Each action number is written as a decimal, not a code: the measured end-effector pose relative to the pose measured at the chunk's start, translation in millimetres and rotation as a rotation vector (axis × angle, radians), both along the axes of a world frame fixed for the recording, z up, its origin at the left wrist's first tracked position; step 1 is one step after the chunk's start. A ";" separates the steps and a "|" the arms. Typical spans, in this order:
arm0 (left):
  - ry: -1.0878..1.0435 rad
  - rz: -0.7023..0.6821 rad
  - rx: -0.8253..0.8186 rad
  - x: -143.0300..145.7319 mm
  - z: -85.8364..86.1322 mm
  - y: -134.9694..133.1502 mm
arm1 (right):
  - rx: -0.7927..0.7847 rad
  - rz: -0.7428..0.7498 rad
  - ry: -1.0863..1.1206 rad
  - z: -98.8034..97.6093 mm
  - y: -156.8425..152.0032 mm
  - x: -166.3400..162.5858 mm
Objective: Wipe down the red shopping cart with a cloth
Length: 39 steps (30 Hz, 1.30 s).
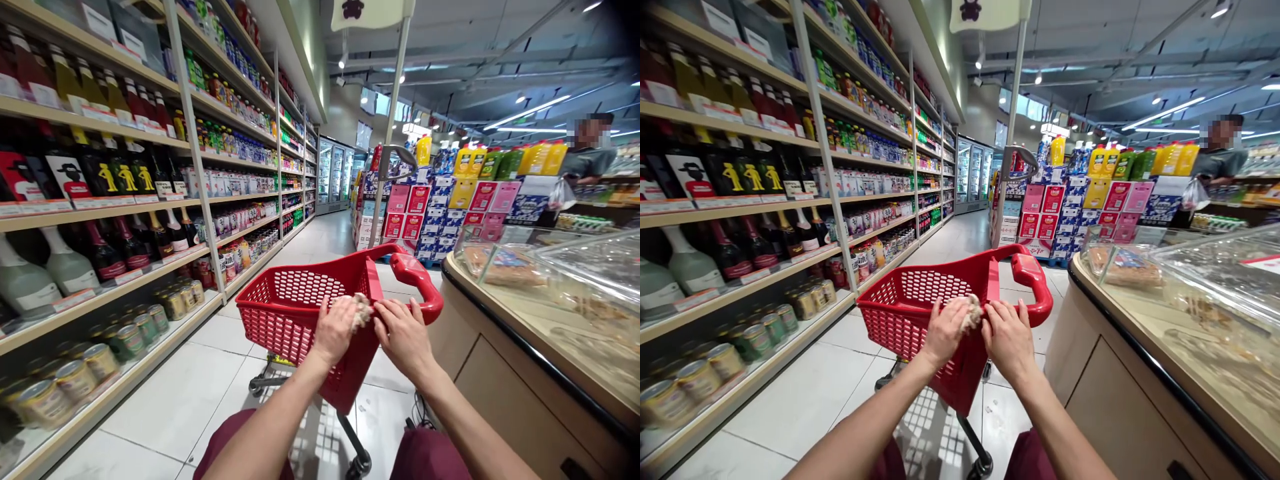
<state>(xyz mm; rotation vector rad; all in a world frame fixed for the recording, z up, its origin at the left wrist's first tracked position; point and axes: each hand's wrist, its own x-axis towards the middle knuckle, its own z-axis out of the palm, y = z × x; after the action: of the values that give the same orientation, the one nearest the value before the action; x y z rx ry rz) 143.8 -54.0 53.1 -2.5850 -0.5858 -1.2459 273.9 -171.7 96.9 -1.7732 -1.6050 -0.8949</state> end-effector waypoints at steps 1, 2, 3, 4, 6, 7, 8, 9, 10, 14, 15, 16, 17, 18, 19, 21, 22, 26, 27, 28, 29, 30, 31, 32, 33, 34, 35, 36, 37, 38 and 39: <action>-0.005 0.047 -0.036 -4.3 -1.3 5.9 | -0.001 0.008 -0.002 -2.6 1.0 4.2; -0.009 0.093 -0.072 -8.4 -3.1 11.4 | 0.000 0.020 -0.001 -4.8 1.6 9.1; -0.013 0.129 -0.103 -10.9 -5.3 15.4 | 0.005 0.025 0.002 -6.6 2.1 14.0; -0.013 0.143 -0.123 -10.8 -7.3 17.3 | 0.015 0.014 0.009 -7.8 2.8 18.3; -0.007 0.111 -0.129 -3.3 -10.4 15.3 | 0.029 -0.034 0.014 -9.0 5.0 24.3; -0.005 0.078 -0.117 2.1 -11.2 12.9 | 0.025 -0.054 0.010 -9.2 6.0 26.4; 0.000 0.046 -0.099 6.5 -11.9 11.2 | 0.016 -0.066 0.007 -9.2 6.7 28.4; 0.007 0.018 -0.082 8.5 -12.5 11.0 | 0.004 -0.066 0.010 -9.3 6.8 30.8; 0.019 -0.002 -0.071 7.2 -13.4 12.8 | -0.007 -0.053 0.016 -9.5 6.1 33.7; 0.049 0.031 -0.075 -15.6 -19.3 31.4 | -0.003 0.027 0.030 -11.0 0.6 47.8; 0.037 0.062 -0.083 -18.0 -20.5 33.6 | -0.003 0.032 0.025 -11.5 0.5 50.0; 0.027 0.081 -0.090 -16.8 -21.2 33.3 | -0.007 0.030 0.022 -11.8 1.5 51.1; 0.018 0.090 -0.098 -12.5 -21.3 30.8 | -0.016 0.024 0.025 -11.9 3.4 51.1; 0.014 0.086 -0.105 -6.6 -21.0 27.2 | -0.025 0.016 0.037 -11.9 6.0 50.3; 0.019 0.071 -0.108 -1.1 -20.5 23.9 | -0.030 0.011 0.056 -11.8 8.7 49.0; 0.053 0.035 -0.109 0.2 -19.9 23.3 | -0.021 0.020 0.108 -11.5 12.7 46.1; 0.072 0.031 -0.109 -6.7 -20.5 27.3 | -0.009 0.034 0.130 -11.4 13.3 44.8; 0.083 0.172 -0.094 -62.4 -27.8 55.0 | 0.036 0.108 0.151 -12.4 7.8 38.3; 0.058 0.223 -0.083 -71.8 -29.9 57.5 | 0.053 0.110 0.152 -12.6 5.6 35.8; 0.046 0.248 -0.069 -75.8 -31.9 56.4 | 0.070 0.109 0.156 -12.8 3.4 33.1; 0.039 0.247 -0.052 -74.4 -33.6 51.8 | 0.086 0.109 0.161 -12.7 1.4 30.3; 0.040 0.217 -0.031 -69.0 -35.1 45.1 | 0.098 0.113 0.168 -12.4 -0.6 27.9; 0.040 0.172 -0.011 -62.3 -36.4 37.8 | 0.105 0.124 0.175 -11.9 -2.5 26.1; 0.024 0.133 0.009 -57.1 -37.5 31.6 | 0.106 0.141 0.182 -11.3 -4.3 25.0; 0.005 0.108 0.027 -56.0 -38.5 27.7 | 0.106 0.159 0.187 -10.6 -6.1 24.6; -0.003 0.093 0.050 -60.5 -39.6 26.8 | 0.109 0.173 0.191 -10.1 -7.7 24.8; -0.006 0.092 0.075 -70.6 -40.9 28.7 | 0.114 0.179 0.192 -9.7 -9.1 25.3; -0.007 0.112 0.095 -84.9 -42.2 32.8 | 0.122 0.174 0.190 -9.6 -10.2 25.7; -0.011 0.145 0.116 -100.8 -43.7 37.6 | 0.135 0.157 0.187 -9.6 -10.8 25.9; -0.023 0.192 0.129 -115.4 -45.0 41.6 | 0.149 0.132 0.183 -9.9 -11.0 25.5; -0.034 0.241 0.143 -126.0 -46.3 43.6 | 0.160 0.106 0.178 -10.4 -10.8 24.5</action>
<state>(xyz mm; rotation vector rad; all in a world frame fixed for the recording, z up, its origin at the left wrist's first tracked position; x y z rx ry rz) 17.8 -10.4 6.7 -2.3025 -0.7597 -1.2065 298.4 -182.5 86.4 -1.5945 -1.4576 -0.7708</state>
